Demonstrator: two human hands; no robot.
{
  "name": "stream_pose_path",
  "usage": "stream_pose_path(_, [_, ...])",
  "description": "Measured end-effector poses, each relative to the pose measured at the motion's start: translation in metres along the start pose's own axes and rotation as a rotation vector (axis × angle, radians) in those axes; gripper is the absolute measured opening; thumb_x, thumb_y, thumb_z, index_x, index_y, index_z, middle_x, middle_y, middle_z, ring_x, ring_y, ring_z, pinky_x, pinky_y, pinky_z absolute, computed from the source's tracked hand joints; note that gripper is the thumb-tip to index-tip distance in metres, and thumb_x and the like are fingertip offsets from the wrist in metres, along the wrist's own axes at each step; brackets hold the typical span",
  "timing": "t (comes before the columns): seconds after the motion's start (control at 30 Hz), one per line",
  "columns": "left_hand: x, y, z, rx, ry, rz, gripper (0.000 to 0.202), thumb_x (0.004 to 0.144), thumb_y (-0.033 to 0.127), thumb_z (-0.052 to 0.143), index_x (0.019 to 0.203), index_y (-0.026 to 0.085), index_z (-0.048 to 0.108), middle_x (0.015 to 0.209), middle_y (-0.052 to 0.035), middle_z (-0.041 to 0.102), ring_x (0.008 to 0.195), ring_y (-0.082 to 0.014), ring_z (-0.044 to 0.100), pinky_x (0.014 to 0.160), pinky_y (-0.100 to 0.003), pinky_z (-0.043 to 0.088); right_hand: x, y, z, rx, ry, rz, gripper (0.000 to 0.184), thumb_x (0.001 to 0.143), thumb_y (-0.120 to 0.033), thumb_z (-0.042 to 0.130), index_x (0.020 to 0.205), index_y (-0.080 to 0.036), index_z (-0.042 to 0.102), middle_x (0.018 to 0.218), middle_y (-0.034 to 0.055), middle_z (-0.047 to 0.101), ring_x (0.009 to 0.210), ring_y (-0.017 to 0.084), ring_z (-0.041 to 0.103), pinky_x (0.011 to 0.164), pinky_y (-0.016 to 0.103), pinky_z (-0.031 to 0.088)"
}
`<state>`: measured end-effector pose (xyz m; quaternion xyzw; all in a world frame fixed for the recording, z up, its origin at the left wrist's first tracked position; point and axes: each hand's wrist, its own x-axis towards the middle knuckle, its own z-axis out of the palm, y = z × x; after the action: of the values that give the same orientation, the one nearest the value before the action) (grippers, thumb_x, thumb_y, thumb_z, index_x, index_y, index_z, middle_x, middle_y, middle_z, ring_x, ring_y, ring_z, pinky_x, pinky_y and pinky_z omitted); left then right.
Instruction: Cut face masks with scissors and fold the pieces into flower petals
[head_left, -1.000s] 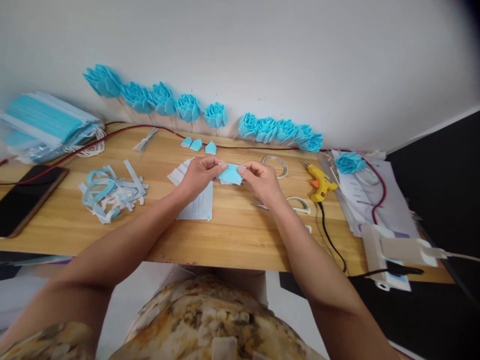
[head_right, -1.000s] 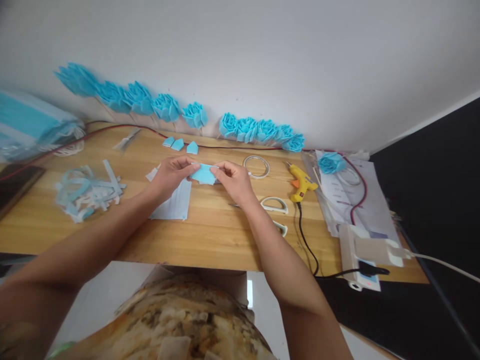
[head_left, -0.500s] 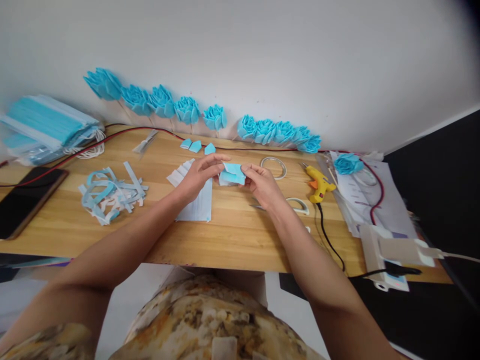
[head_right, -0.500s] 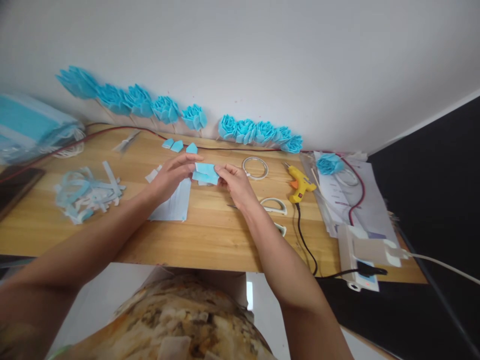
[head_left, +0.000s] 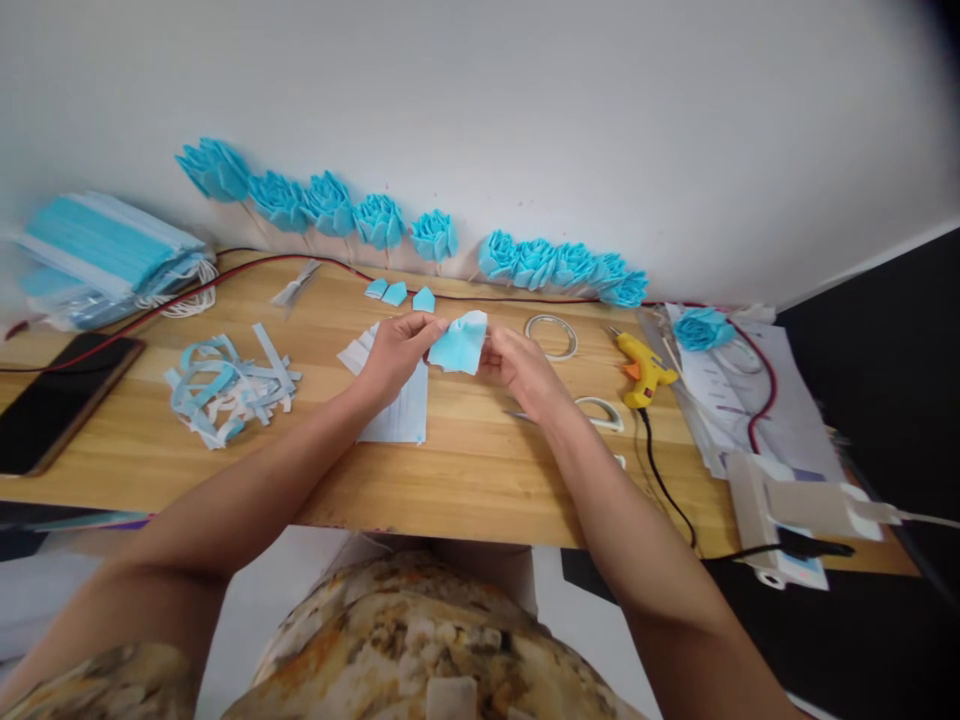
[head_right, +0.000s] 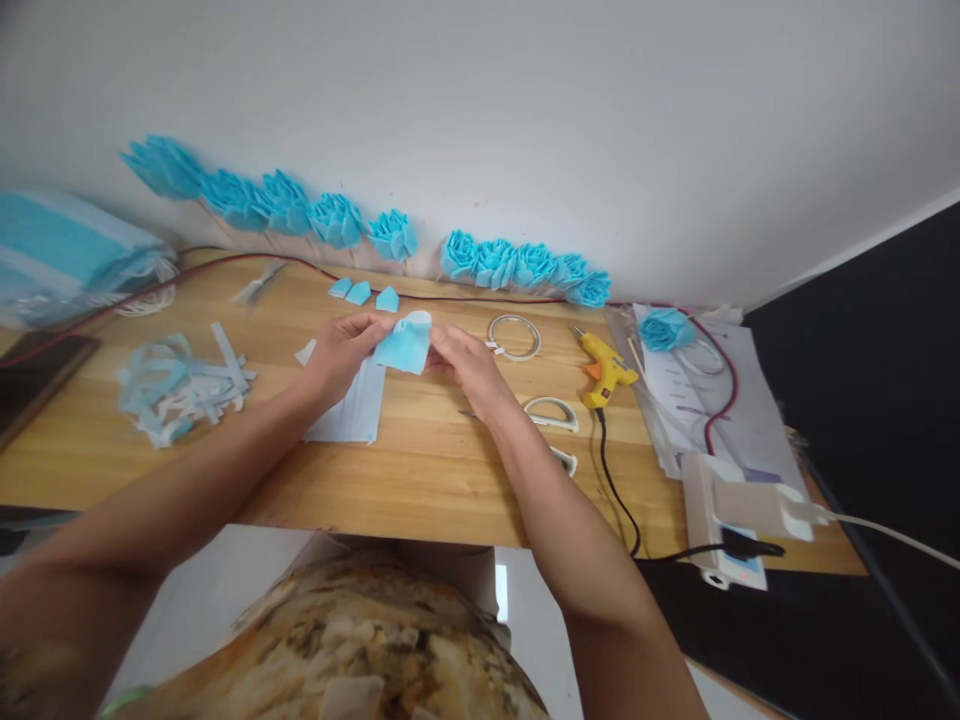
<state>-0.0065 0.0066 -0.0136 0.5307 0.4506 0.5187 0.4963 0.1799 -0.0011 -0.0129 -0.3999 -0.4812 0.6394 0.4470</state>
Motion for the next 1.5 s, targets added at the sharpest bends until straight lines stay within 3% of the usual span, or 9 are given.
stream_pose_path(0.07, [-0.001, 0.000, 0.001, 0.008, -0.020, 0.003, 0.039, 0.075, 0.053, 0.075, 0.063, 0.018, 0.062, 0.058, 0.0016, 0.054, 0.057, -0.0110, 0.046, 0.055, -0.025, 0.037, 0.000, 0.002, 0.000, -0.068, 0.028, -0.037, 0.045, 0.070, -0.058, 0.079, 0.097, -0.023, 0.072, 0.085, 0.0010, 0.072, 0.078, 0.017, 0.065, 0.076, 0.031, 0.053])
stream_pose_path(0.17, [-0.003, 0.000, 0.003, -0.035, -0.078, -0.005, 0.048, 0.082, 0.063, 0.066, 0.066, 0.018, 0.063, 0.058, -0.0001, 0.056, 0.057, -0.0127, 0.049, 0.056, -0.026, 0.040, 0.003, 0.009, -0.001, -0.168, 0.145, -0.105, 0.032, 0.072, -0.051, 0.079, 0.078, -0.021, 0.068, 0.069, -0.0025, 0.065, 0.066, 0.014, 0.058, 0.068, 0.028, 0.050])
stream_pose_path(0.3, [-0.004, 0.002, 0.003, -0.099, -0.173, -0.054, 0.057, 0.090, 0.070, 0.050, 0.070, 0.017, 0.063, 0.067, -0.0041, 0.061, 0.061, -0.0150, 0.054, 0.059, -0.029, 0.043, 0.006, 0.014, -0.004, -0.226, 0.209, -0.142, 0.034, 0.075, -0.050, 0.075, 0.066, -0.021, 0.059, 0.060, -0.0043, 0.057, 0.059, 0.012, 0.052, 0.062, 0.027, 0.046])
stream_pose_path(0.47, [-0.003, 0.003, 0.001, 0.023, -0.180, -0.054, 0.045, 0.076, 0.058, 0.075, 0.062, 0.017, 0.060, 0.058, 0.0021, 0.049, 0.056, -0.0113, 0.043, 0.056, -0.027, 0.033, 0.005, 0.012, -0.003, -0.260, 0.201, -0.149, 0.037, 0.073, -0.054, 0.075, 0.066, -0.021, 0.059, 0.059, -0.0039, 0.056, 0.059, 0.012, 0.050, 0.059, 0.026, 0.043])
stream_pose_path(0.77, [-0.002, 0.000, 0.001, 0.111, -0.133, -0.048, 0.050, 0.077, 0.054, 0.072, 0.051, 0.017, 0.051, 0.051, 0.0029, 0.044, 0.055, -0.0108, 0.039, 0.057, -0.028, 0.028, 0.006, 0.015, -0.008, -0.334, 0.201, -0.216, 0.040, 0.082, -0.053, 0.070, 0.064, -0.020, 0.058, 0.059, -0.0040, 0.053, 0.058, 0.011, 0.046, 0.058, 0.025, 0.038])
stream_pose_path(0.93, [-0.003, 0.000, 0.001, 0.111, -0.130, -0.037, 0.050, 0.078, 0.055, 0.072, 0.051, 0.018, 0.052, 0.052, 0.0025, 0.045, 0.056, -0.0116, 0.040, 0.058, -0.029, 0.029, 0.004, 0.013, -0.006, -0.316, 0.215, -0.201, 0.043, 0.081, -0.059, 0.069, 0.063, -0.021, 0.059, 0.060, -0.0027, 0.054, 0.060, 0.012, 0.049, 0.061, 0.027, 0.043])
stream_pose_path(1.07, [-0.003, -0.001, 0.000, 0.121, -0.103, -0.017, 0.050, 0.078, 0.054, 0.071, 0.050, 0.018, 0.051, 0.051, 0.0026, 0.044, 0.054, -0.0113, 0.040, 0.056, -0.028, 0.029, 0.002, 0.008, -0.001, -0.166, 0.181, -0.155, 0.040, 0.079, -0.061, 0.070, 0.074, -0.022, 0.067, 0.066, -0.0021, 0.058, 0.064, 0.014, 0.054, 0.065, 0.028, 0.049])
stream_pose_path(1.23, [-0.004, 0.002, 0.000, 0.128, -0.102, 0.006, 0.048, 0.080, 0.051, 0.069, 0.049, 0.018, 0.052, 0.050, 0.0022, 0.045, 0.054, -0.0110, 0.040, 0.055, -0.027, 0.030, 0.003, 0.006, 0.001, -0.155, 0.138, -0.106, 0.036, 0.067, -0.051, 0.082, 0.084, -0.022, 0.069, 0.072, -0.0023, 0.064, 0.069, 0.015, 0.057, 0.069, 0.029, 0.050])
stream_pose_path(1.5, [0.000, 0.000, 0.002, -0.074, -0.163, -0.061, 0.026, 0.066, 0.039, 0.083, 0.069, 0.017, 0.068, 0.061, 0.0017, 0.062, 0.052, -0.0090, 0.049, 0.052, -0.024, 0.039, 0.005, 0.008, -0.002, -0.151, 0.156, -0.147, 0.031, 0.068, -0.045, 0.080, 0.085, -0.021, 0.069, 0.071, -0.0035, 0.063, 0.067, 0.013, 0.055, 0.066, 0.027, 0.046])
